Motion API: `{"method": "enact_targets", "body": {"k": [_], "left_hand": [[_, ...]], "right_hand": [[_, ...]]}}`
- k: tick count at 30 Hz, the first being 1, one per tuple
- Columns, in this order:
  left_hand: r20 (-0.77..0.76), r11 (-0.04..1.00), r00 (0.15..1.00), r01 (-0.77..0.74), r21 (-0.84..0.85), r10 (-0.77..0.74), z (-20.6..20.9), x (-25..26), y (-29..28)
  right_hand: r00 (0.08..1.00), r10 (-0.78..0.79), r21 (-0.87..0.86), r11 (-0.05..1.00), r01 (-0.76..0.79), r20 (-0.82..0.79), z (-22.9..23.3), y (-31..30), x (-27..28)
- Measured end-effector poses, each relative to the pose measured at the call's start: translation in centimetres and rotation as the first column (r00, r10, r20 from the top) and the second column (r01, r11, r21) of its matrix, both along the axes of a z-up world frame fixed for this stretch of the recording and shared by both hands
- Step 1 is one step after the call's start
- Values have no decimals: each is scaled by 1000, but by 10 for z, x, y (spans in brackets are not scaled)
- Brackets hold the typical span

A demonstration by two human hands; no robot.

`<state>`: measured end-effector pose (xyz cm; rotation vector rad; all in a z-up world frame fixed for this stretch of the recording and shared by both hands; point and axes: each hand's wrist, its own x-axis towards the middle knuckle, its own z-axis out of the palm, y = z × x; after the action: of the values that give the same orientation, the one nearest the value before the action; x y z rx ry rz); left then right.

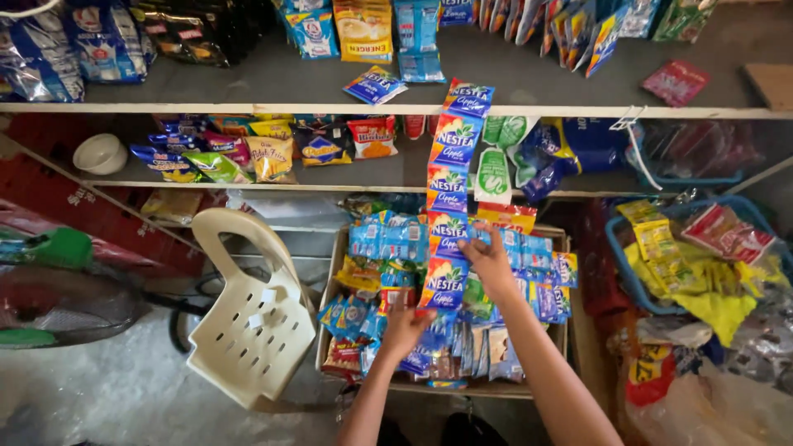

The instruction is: The person organizes various packaged food items on a store shelf. They pick up multiple packets of green, blue, and yellow snacks, align them, and place them into a cardboard box on the lower shelf. The person also handles black packets and arranges them on the shelf.

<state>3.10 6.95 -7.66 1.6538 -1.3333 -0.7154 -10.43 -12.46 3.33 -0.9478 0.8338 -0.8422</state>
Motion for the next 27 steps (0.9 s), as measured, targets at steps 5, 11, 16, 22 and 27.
{"method": "enact_targets", "body": {"k": [5,11,16,22,27], "left_hand": [[-55,998,997,-65,-25,63,69,11,-11],[-433,999,901,-39,-24,25,122,52,-4],[-293,996,954,-50,79,71,135,86,13],[-446,992,893,-7,126,63,139,124,30],[-493,987,867,131,94,-68,155,159,30]], "right_hand": [[978,36,-324,940,-103,-205,-12,19,-3],[933,142,-242,943,-230,-331,-24,53,14],[900,119,-496,800,-337,-420,-107,75,37],[649,341,-212,756,-619,-680,-115,110,64],[812,259,-679,448,-581,-523,31,125,90]]}}
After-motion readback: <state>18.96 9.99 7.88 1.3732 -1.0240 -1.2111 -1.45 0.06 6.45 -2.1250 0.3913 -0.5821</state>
